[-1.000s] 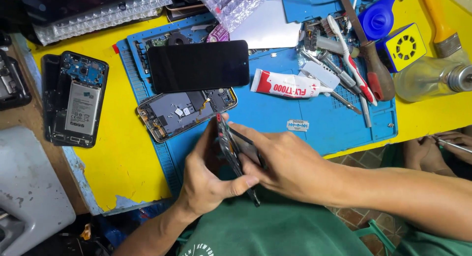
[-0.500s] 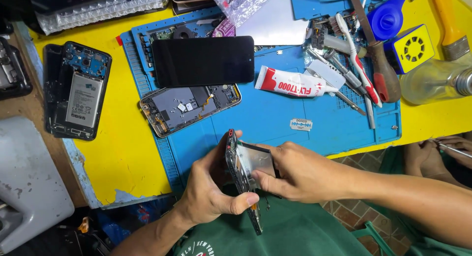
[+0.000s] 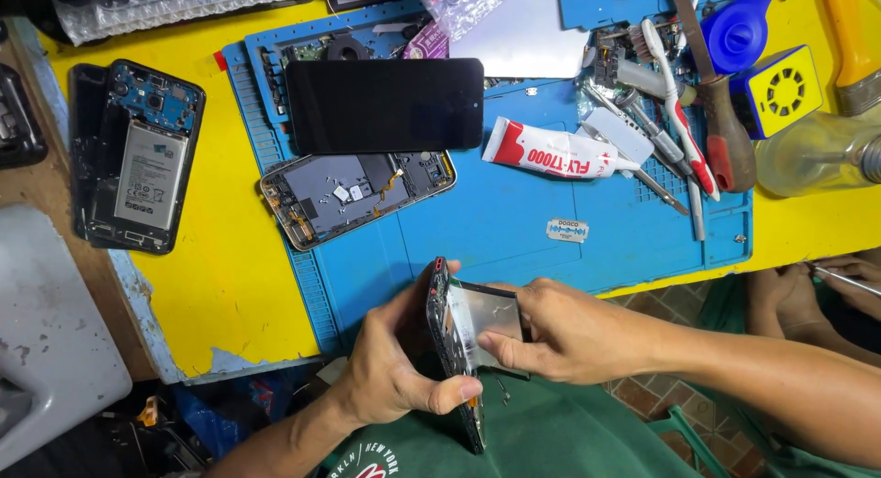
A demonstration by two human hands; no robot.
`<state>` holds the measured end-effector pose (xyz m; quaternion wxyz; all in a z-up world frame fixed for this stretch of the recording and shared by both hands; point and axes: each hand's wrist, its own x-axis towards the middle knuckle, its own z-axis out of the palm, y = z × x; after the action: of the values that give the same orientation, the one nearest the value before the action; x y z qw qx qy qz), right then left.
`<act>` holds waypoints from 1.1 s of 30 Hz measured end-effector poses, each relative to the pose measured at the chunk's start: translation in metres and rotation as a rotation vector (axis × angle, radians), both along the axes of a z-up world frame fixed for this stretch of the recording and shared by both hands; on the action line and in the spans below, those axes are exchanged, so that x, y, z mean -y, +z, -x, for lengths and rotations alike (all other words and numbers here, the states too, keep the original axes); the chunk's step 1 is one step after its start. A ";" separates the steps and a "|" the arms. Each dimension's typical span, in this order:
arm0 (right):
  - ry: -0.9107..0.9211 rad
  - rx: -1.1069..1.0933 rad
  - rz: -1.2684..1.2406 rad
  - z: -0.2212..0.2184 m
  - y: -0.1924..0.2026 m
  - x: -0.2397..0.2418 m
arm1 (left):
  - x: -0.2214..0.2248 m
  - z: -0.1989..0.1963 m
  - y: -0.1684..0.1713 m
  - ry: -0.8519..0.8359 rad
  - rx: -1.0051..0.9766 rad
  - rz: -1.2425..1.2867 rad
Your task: The person cleans a internal component of a mobile phone with a brush, then uses a thin metal tool to pry and remove the internal battery from the phone housing.
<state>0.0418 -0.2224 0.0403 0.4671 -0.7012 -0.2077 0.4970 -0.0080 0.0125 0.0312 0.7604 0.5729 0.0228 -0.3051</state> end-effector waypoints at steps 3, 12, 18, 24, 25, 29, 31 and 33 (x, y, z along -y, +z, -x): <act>0.007 0.017 0.027 0.005 -0.005 0.002 | -0.001 0.004 -0.003 0.006 -0.004 0.021; 0.031 -0.053 -0.016 0.000 0.002 -0.001 | -0.004 0.015 -0.013 0.021 0.015 0.009; 0.023 -0.002 -0.029 0.006 -0.011 0.004 | -0.005 0.019 -0.019 0.028 0.016 0.035; 0.012 -0.061 -0.114 0.001 -0.009 0.005 | -0.006 0.017 -0.018 0.020 0.009 0.092; 0.012 -0.062 -0.112 0.001 -0.010 0.005 | -0.006 0.016 -0.018 0.020 0.008 0.093; 0.025 -0.093 -0.090 0.000 -0.013 0.007 | -0.007 0.016 -0.020 0.017 -0.003 0.119; 0.029 -0.115 -0.097 -0.001 -0.014 0.008 | -0.007 0.016 -0.021 0.013 -0.003 0.106; 0.040 -0.121 -0.052 -0.001 -0.016 0.010 | -0.007 0.017 -0.023 0.021 0.014 0.088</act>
<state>0.0431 -0.2320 0.0244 0.4867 -0.6534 -0.2060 0.5420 -0.0246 0.0194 0.0085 0.7883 0.5406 0.0098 -0.2937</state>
